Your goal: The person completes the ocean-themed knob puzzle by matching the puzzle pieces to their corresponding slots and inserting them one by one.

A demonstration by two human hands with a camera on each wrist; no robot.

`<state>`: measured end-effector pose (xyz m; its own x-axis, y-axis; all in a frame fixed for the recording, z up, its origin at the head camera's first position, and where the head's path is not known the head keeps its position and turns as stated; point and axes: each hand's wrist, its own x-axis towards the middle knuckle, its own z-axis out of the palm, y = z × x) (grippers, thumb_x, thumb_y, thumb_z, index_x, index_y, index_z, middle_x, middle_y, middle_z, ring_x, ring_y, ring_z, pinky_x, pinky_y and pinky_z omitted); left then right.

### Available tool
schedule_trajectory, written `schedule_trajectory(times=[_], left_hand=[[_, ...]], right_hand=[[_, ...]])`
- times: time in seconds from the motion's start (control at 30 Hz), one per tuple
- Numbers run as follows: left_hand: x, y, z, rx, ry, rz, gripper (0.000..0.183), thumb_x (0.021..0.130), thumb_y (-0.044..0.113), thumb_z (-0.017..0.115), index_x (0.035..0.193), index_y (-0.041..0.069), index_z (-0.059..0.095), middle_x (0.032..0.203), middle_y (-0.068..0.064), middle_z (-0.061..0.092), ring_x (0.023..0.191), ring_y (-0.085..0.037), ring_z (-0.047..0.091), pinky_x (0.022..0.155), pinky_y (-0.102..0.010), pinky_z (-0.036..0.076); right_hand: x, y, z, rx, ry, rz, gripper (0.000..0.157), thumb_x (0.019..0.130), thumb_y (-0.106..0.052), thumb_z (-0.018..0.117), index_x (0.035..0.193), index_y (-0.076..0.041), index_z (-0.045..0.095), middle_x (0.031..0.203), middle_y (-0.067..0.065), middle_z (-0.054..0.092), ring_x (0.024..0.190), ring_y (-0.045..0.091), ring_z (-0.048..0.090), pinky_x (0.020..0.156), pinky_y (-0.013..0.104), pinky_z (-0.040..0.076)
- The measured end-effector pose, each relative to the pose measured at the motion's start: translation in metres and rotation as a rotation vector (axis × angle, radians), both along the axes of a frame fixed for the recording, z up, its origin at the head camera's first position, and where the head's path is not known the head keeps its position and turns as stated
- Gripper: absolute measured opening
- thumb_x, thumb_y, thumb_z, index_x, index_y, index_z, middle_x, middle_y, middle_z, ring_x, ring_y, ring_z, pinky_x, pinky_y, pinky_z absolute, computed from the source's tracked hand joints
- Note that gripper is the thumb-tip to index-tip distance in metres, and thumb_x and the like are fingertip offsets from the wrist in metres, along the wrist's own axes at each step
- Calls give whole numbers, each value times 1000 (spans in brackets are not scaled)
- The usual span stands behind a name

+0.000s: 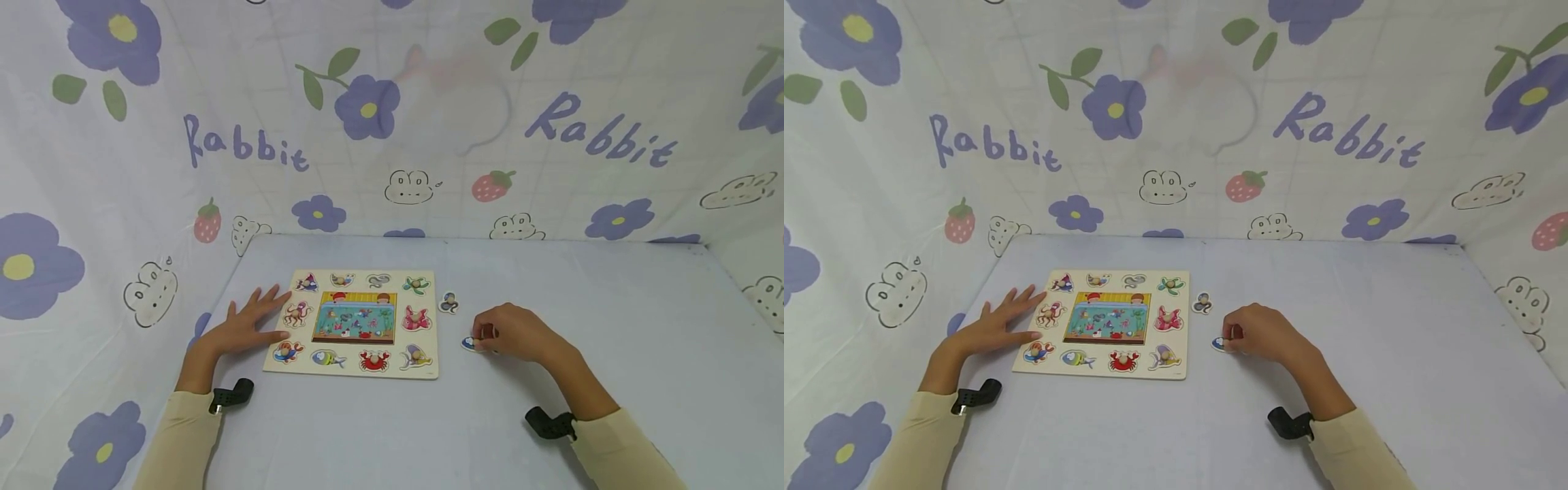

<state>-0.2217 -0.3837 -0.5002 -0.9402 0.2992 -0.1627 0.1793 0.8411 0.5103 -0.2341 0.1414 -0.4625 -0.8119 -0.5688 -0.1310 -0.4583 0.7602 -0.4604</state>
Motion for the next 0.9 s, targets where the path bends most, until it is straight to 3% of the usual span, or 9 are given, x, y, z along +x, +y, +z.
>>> schedule_trajectory(times=[0.5, 0.9], left_hand=[[-1, -2, -3, 9, -5, 2, 88, 90, 54, 69, 162, 22, 29, 170, -15, 8, 153, -45, -8, 110, -75, -16], [-2, -1, -4, 11, -4, 0, 87, 92, 54, 68, 162, 23, 27, 170, -14, 7, 153, -45, -9, 110, -74, -16]], right_hand=[[2, -3, 3, -36, 74, 8, 9, 89, -19, 80, 88, -22, 71, 70, -11, 57, 69, 10, 51, 61, 27, 46], [14, -20, 19, -24, 130, 26, 9, 90, -24, 79, 90, -22, 71, 68, -13, 55, 67, 8, 50, 58, 25, 45]])
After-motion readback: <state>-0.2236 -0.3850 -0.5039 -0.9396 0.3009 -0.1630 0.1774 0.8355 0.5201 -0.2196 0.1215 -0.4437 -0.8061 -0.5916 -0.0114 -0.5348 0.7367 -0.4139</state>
